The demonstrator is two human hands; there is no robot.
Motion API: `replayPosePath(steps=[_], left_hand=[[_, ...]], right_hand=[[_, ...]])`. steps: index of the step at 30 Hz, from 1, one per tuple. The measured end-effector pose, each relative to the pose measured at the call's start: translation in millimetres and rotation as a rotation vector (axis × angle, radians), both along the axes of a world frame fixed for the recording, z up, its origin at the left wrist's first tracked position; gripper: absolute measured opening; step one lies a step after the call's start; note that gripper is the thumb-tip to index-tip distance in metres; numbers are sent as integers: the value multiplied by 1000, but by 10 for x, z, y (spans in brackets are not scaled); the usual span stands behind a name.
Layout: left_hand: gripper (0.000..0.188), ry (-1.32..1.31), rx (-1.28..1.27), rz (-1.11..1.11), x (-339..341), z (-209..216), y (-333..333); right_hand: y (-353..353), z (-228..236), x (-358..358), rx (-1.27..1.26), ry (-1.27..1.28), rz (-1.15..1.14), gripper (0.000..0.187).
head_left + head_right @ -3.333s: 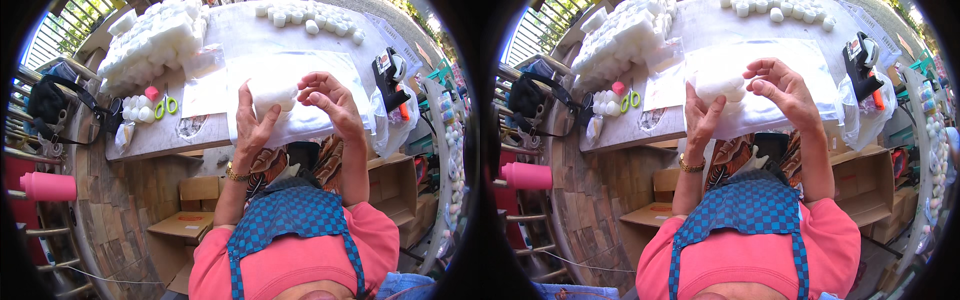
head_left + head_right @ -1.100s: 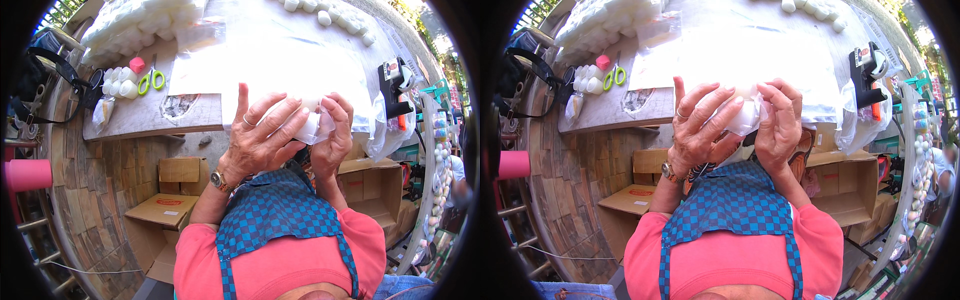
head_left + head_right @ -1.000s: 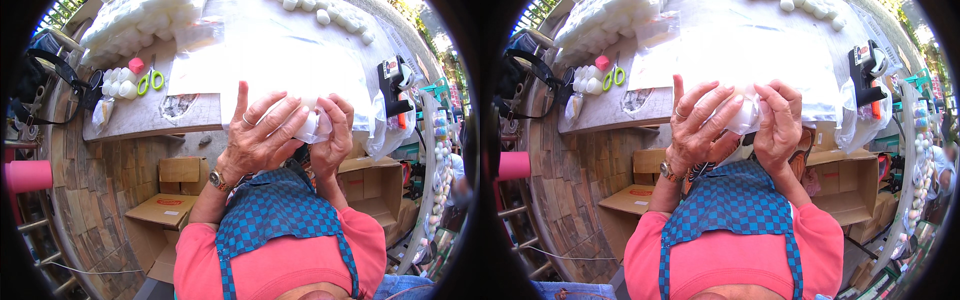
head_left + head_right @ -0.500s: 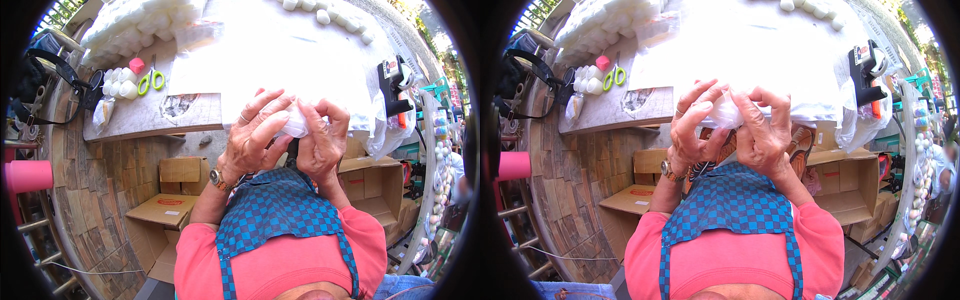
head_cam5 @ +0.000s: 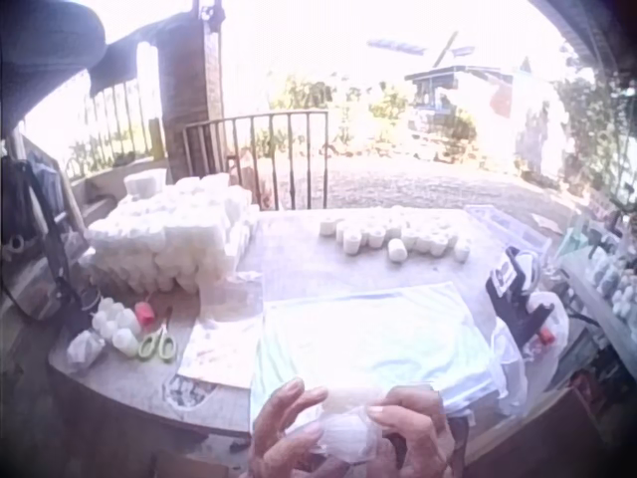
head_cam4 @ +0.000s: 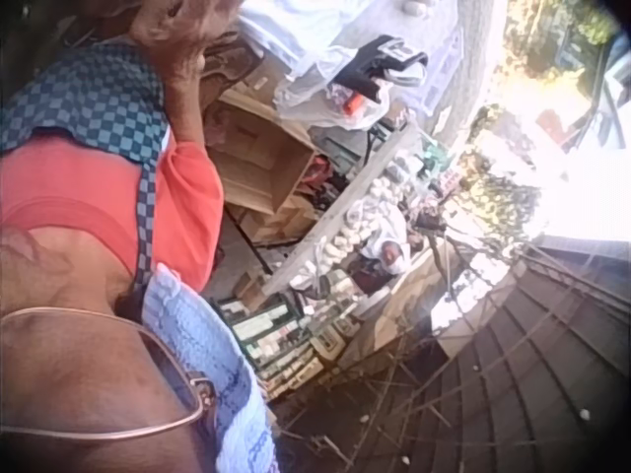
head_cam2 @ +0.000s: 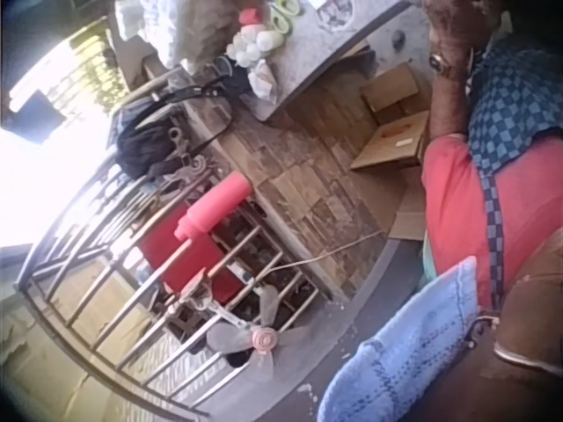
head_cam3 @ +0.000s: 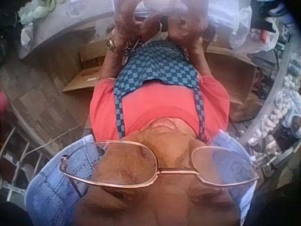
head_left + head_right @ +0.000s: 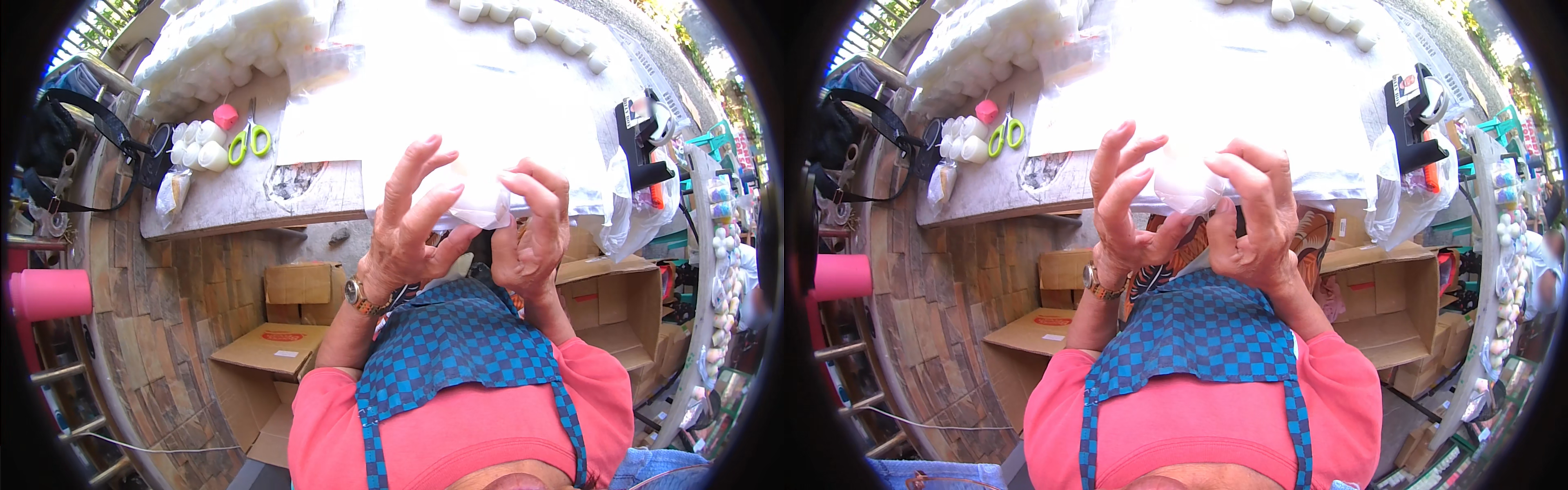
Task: The person wraps small white candles individually in clear plastic bags. They pick up each candle, place it into a bag, and seal the bag by hand. The wrapped candles are set aside on the table.
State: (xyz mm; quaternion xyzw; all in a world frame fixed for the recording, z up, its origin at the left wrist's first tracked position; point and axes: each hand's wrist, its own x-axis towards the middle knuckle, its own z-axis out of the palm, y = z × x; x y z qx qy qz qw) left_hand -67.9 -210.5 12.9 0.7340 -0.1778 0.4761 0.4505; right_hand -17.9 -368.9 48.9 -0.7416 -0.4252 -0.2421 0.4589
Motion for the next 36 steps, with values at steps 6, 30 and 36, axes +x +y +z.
replayPosePath(steps=[6, 30, 36], left_hand=[[47, 57, -233, -46, -19, 64, -7], [20, 77, 21, 45, 77, 306, 215], [29, 83, -229, -33, 103, 196, 97]], right_hand=[[9, -121, -26, 91, 155, 45, 48], [35, 66, -23, -101, -63, -42, 50], [70, 209, 37, -208, -137, -19, 52]])
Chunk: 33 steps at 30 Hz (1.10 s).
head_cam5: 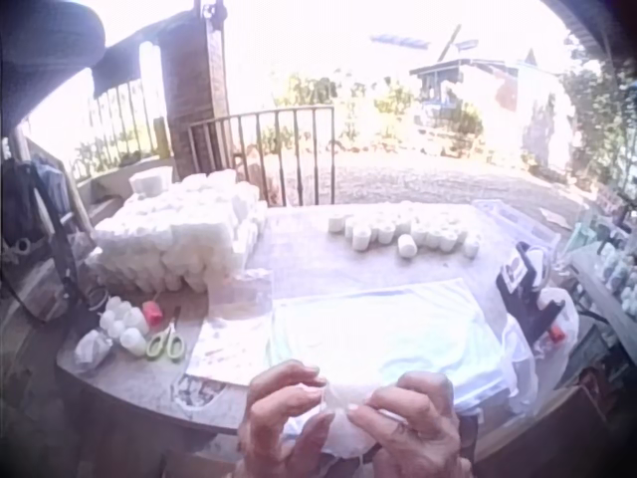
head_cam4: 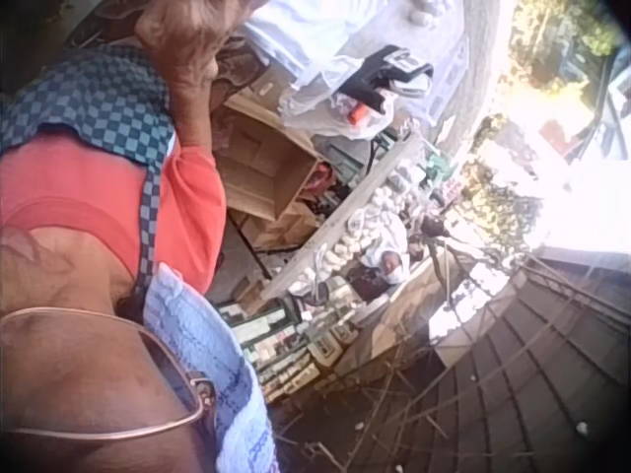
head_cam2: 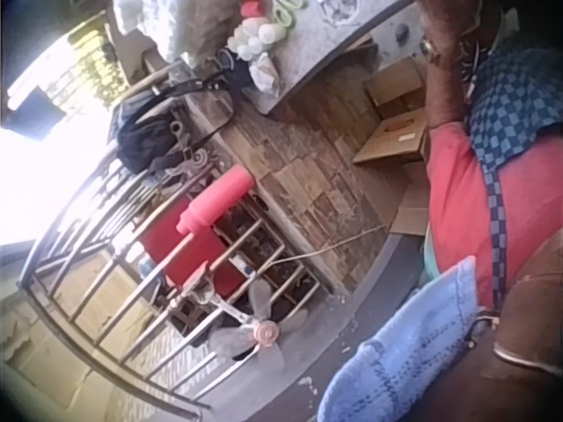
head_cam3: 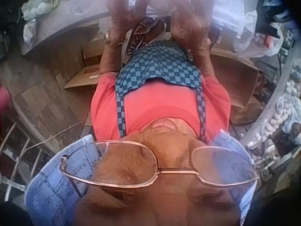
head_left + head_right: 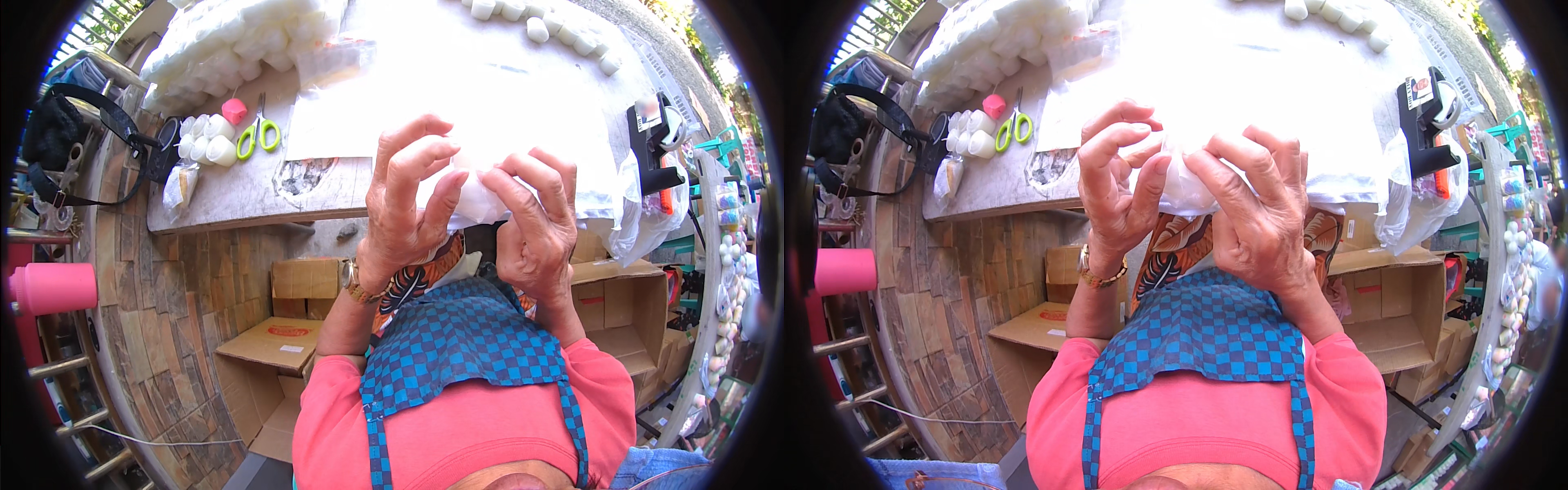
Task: The person wraps small white candles individually in clear plastic bags. They pick up each candle, place it into a bag, and seal the bag by hand. The wrapped candles are set aside on the table.
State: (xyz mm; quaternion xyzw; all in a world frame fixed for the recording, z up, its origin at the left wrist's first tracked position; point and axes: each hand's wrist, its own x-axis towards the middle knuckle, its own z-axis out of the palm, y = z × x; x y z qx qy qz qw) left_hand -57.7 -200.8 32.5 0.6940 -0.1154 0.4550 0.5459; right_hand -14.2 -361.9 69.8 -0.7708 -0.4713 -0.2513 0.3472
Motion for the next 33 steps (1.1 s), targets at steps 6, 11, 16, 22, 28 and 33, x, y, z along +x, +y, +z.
replayPosePath(steps=[6, 11, 16, 22, 28, 33], left_hand=[[24, 74, 25, 17, -52, -5, 12], [33, 68, 230, 45, -95, -7, 93], [55, 12, 246, 11, -64, -58, 110], [60, 37, 318, 73, -99, -70, 66], [58, 55, 426, 209, -140, -19, -60], [54, 64, 453, 265, -153, 10, -196]], right_hand=[[22, 170, 21, -142, -47, 5, 46], [38, 99, 71, -65, 39, 46, 50], [22, 48, 57, 0, 200, 90, 55], [-25, -86, 140, 246, 323, 285, 52], [-14, 159, 252, 379, 739, 238, 31], [105, 272, 537, 271, 554, 108, 27]])
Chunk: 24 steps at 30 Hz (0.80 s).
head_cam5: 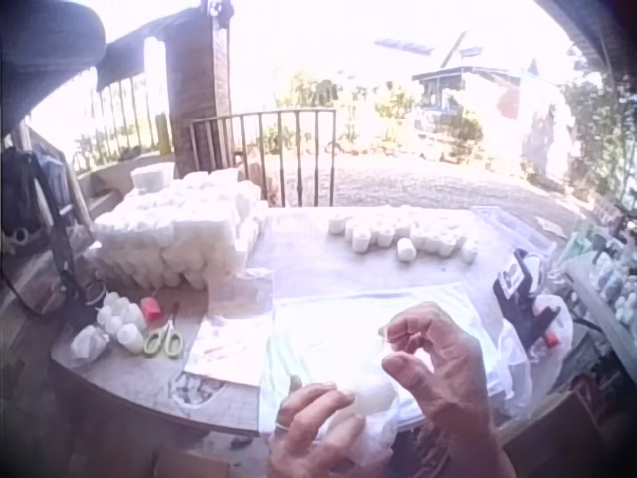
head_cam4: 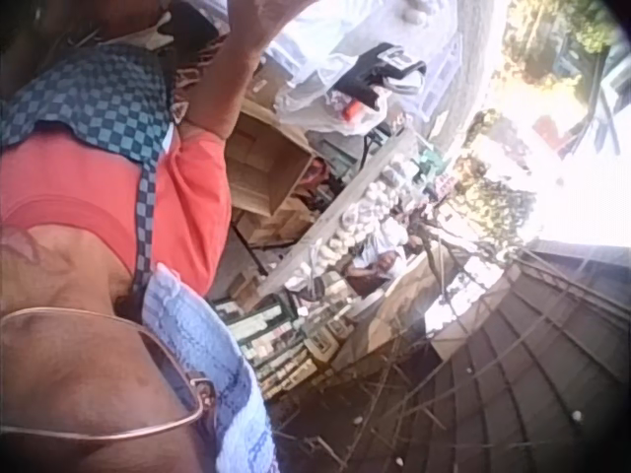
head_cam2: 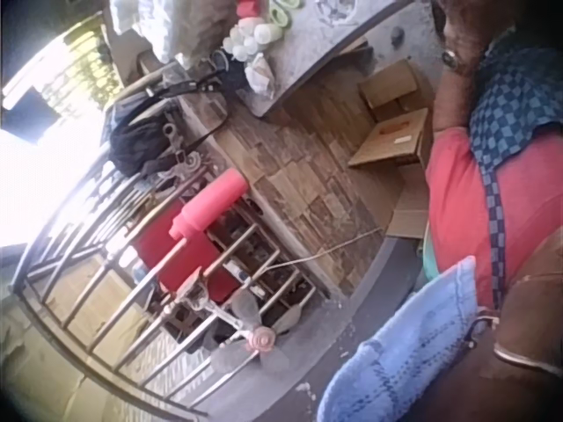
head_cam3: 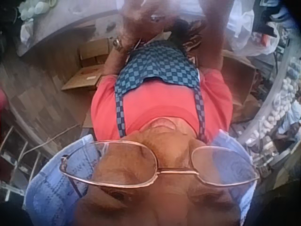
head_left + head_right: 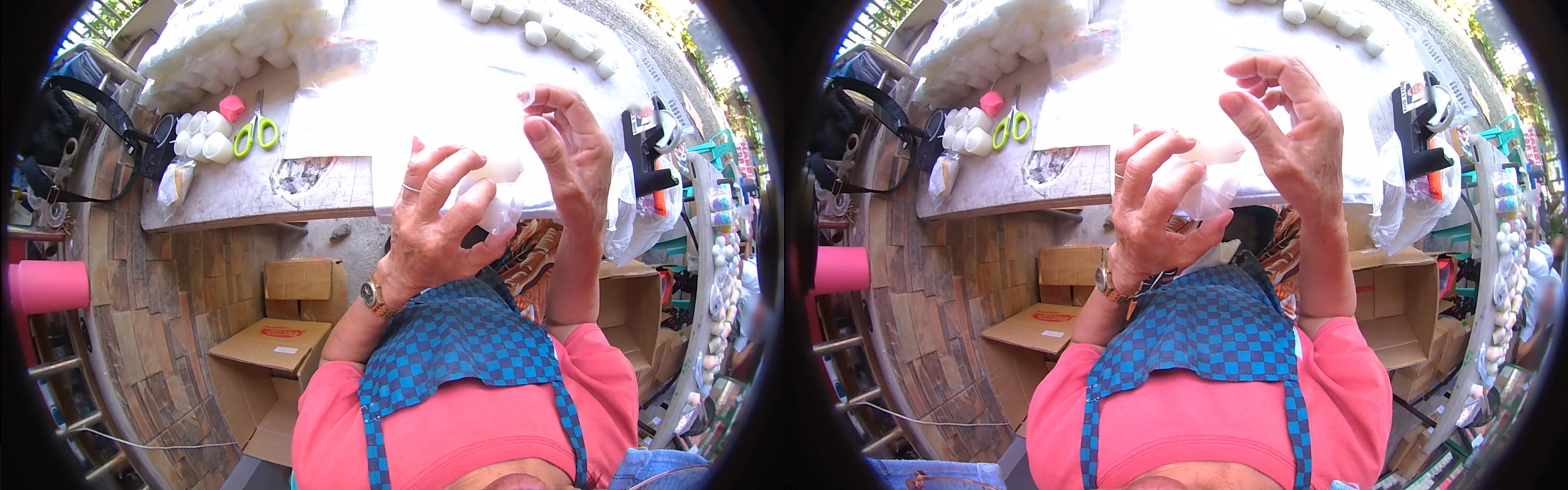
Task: The person wraps small white candles individually in clear plastic bags. They pick up each candle, place it into a bag, and seal the bag by hand. The wrapped candles are set aside on the table.
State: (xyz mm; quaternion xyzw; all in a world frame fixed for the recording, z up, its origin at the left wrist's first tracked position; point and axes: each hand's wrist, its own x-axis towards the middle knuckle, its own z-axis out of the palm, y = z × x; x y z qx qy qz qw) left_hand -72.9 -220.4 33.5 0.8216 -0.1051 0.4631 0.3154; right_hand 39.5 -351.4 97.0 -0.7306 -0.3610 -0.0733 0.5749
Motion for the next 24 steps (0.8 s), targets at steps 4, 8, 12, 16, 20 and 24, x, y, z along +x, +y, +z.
replayPosePath(steps=[4, 8, 12, 16, 20, 24], left_hand=[[50, -21, 20, 4, 6, -17, -26], [43, -49, -5, -34, 6, -37, -41], [34, -60, -40, -47, 2, -48, -49], [34, -73, -16, -39, 7, -43, -67], [37, -88, -42, -34, 58, -56, -40], [37, -172, 63, -13, 18, -64, -122]], right_hand=[[71, 11, 109, 9, -83, 61, 19], [99, -31, 171, 122, 211, 97, 17], [161, -185, 280, 206, 337, 124, 15], [229, -302, 351, 251, 407, 69, 13], [182, -325, 399, 219, 369, -13, 14], [132, -492, 788, 163, -116, -420, 9]])
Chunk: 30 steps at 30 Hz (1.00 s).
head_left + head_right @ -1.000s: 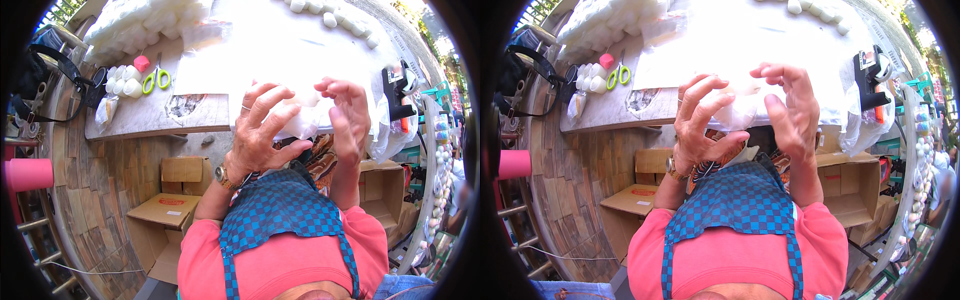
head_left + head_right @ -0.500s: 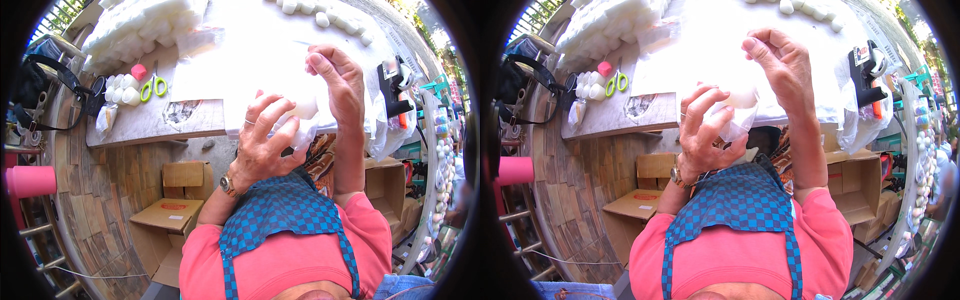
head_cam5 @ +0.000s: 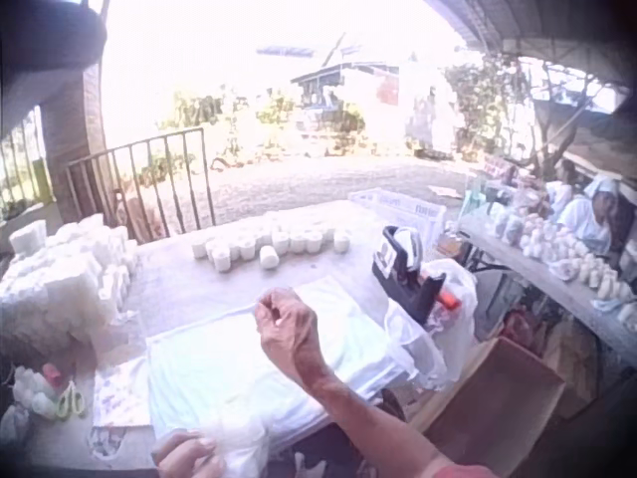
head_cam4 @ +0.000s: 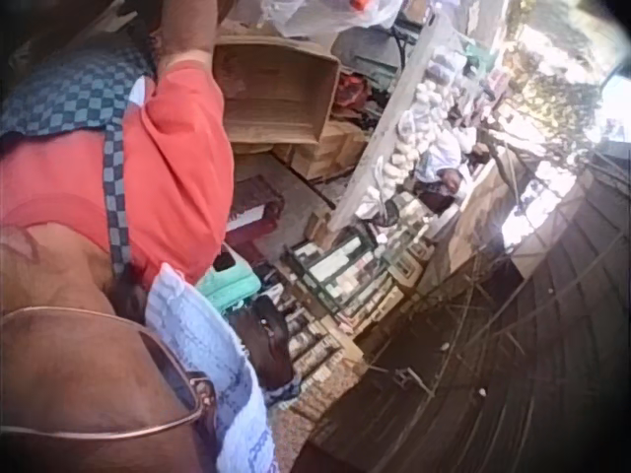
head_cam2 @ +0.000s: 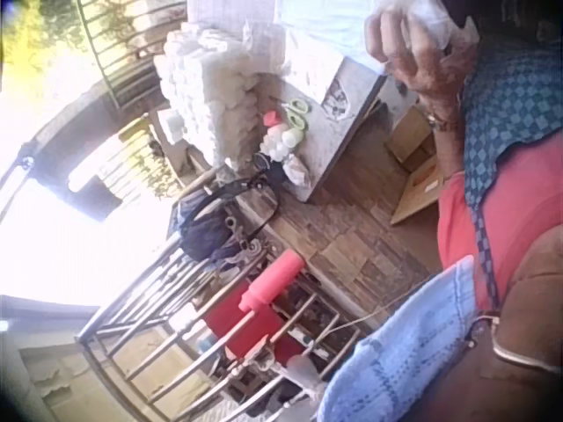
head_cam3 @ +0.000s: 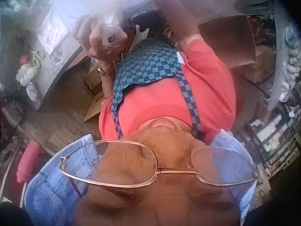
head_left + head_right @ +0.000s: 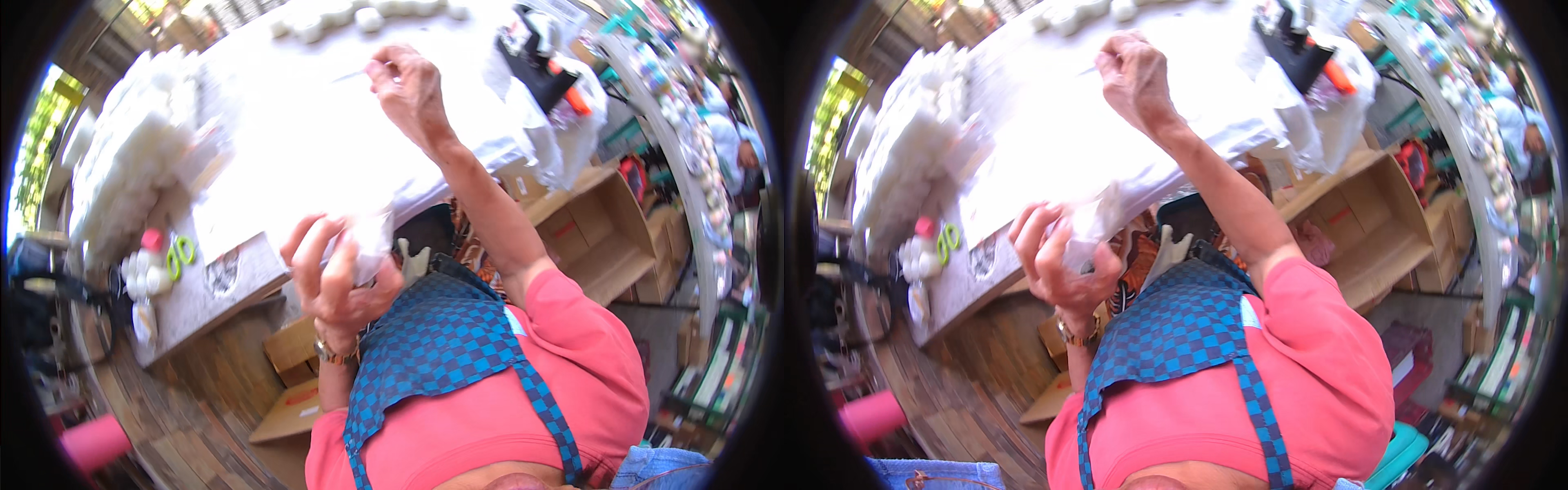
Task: The person wraps small white candles individually in clear plastic bags. They pick up each candle, place it into a bag, and seal the bag by hand. The wrapped candles are set aside on the table.
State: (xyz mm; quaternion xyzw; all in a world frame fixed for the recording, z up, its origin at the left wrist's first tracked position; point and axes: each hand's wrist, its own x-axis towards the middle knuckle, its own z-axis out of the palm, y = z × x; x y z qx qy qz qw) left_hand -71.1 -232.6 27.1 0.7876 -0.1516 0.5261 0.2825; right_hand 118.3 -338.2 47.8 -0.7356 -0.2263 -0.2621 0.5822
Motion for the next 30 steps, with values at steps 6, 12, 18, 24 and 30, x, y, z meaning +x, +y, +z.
replayPosePath(steps=[6, 12, 18, 24, 30], left_hand=[[38, 81, 59, 40, 30, -23, 18], [41, 97, 6, 23, 17, -89, 40], [43, 107, -4, 17, 10, -121, 23], [43, 110, -17, 17, 9, -133, 30], [42, 116, -30, 21, -2, -130, 14]], right_hand=[[-922, 341, -268, -96, -67, -183, 10], [-2430, -31, -368, 130, 149, -451, 8], [-3033, -738, -131, 314, 287, -584, 12], [-2869, -1103, -240, -95, 327, -628, 7], [-2981, -832, -320, -613, 196, -360, 14]])
